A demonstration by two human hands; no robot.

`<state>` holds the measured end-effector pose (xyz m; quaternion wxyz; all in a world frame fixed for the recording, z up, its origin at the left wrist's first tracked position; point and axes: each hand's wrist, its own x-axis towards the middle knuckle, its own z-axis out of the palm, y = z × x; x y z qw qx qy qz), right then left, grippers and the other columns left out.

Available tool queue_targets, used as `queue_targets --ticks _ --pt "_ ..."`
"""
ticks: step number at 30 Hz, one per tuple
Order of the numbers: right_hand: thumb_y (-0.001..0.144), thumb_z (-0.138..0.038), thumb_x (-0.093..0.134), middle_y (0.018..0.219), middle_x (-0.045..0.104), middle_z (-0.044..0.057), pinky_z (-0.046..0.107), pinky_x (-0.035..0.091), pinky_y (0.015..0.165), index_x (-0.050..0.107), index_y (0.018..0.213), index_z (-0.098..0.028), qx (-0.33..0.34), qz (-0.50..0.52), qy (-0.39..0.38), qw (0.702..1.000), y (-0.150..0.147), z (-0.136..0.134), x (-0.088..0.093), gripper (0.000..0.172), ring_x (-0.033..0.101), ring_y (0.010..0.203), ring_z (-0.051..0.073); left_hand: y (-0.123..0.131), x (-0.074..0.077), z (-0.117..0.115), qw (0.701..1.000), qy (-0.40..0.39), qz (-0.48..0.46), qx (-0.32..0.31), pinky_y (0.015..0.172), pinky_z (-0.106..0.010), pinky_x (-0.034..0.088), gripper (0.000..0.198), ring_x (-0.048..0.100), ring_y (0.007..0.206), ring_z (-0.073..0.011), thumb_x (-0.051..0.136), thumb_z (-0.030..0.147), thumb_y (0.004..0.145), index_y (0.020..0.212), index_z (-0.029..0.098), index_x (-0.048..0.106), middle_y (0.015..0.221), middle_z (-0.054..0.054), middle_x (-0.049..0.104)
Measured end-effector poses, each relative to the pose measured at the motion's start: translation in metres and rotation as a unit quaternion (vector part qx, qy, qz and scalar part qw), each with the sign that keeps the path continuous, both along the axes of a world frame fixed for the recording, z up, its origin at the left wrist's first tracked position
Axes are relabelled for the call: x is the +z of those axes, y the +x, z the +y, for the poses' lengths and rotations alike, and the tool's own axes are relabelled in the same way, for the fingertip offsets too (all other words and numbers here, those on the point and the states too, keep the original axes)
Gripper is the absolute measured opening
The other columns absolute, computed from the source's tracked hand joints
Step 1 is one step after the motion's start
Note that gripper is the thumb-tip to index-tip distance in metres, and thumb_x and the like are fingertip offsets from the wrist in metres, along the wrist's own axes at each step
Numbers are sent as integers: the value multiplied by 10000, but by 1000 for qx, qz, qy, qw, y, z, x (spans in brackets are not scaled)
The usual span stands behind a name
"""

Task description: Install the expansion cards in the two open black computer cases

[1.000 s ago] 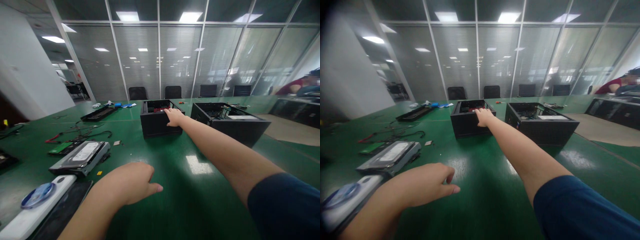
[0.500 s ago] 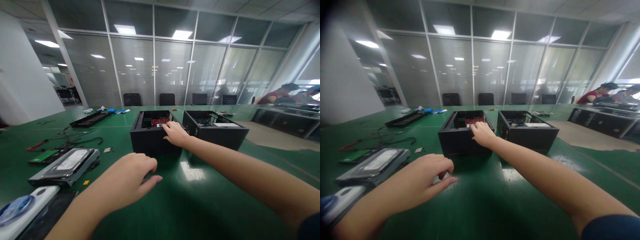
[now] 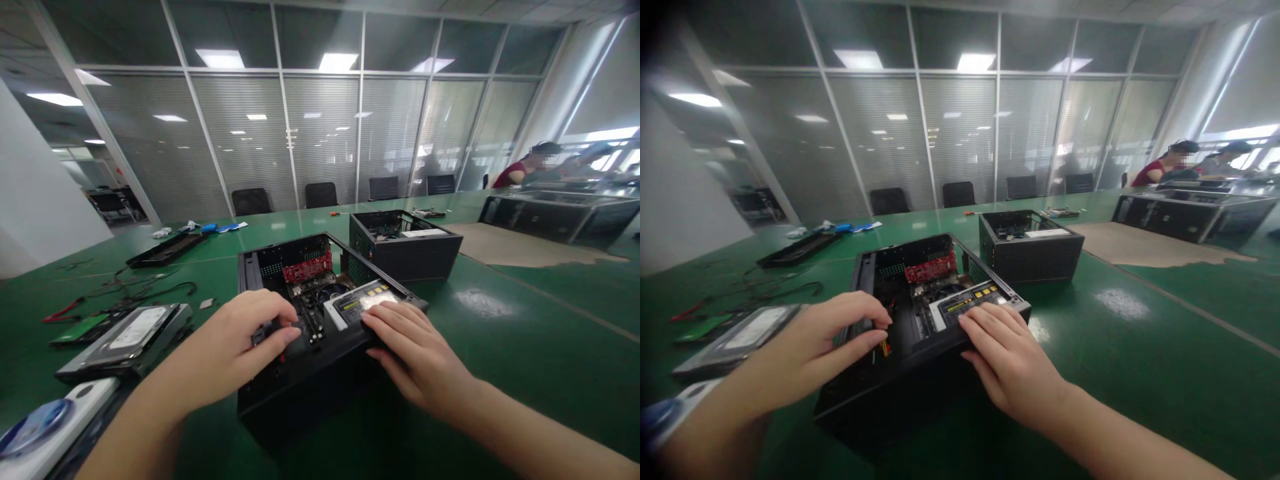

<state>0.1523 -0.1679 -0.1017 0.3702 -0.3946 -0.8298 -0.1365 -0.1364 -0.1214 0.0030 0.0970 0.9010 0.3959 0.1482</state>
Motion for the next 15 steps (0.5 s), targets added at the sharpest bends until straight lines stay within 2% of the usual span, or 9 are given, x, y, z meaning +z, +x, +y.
queue_targets --ticks 3,7,9,12,13,15 --pt "851 -201 603 1348 597 54 548 500 999 312 1533 -318 -2 4 20 1000 3 -36 -4 751 548 1252 280 3 -8 8 999 -14 19 -24 842 -275 424 337 574 921 -145 469 501 926 950 226 663 995 -17 669" --pt "835 -282 603 1236 670 18 504 589 821 406 1494 -327 -27 -7 58 998 7 -72 2 688 641 1119 266 2 -16 18 998 -49 25 -37 754 -259 389 378 555 817 -115 453 515 931 868 203 657 885 0 655" --pt "809 -316 637 1197 690 0 452 602 774 447 1466 -323 -30 -35 80 996 13 -82 9 684 665 1069 237 4 -19 20 997 -63 14 -40 707 -251 366 408 527 752 -98 442 520 935 807 185 636 808 10 625" --pt "740 -339 711 1182 698 5 402 592 780 538 1392 -302 0 -87 96 992 28 -88 13 676 673 1042 212 12 -23 22 997 -55 -9 -47 646 -248 323 460 448 650 -78 422 509 944 668 159 533 666 24 516" --pt "724 -341 728 1174 702 4 395 584 778 572 1353 -322 14 -92 81 992 33 -89 12 649 676 1026 209 15 -24 23 997 -49 -12 -53 633 -250 309 468 424 631 -75 421 497 947 636 155 495 640 26 481" --pt "700 -324 756 1129 719 1 394 560 781 636 1255 -377 34 -25 24 999 39 -91 7 571 686 976 207 21 -25 23 997 -40 -4 -73 621 -256 288 473 397 615 -72 425 481 947 609 151 455 620 26 451"
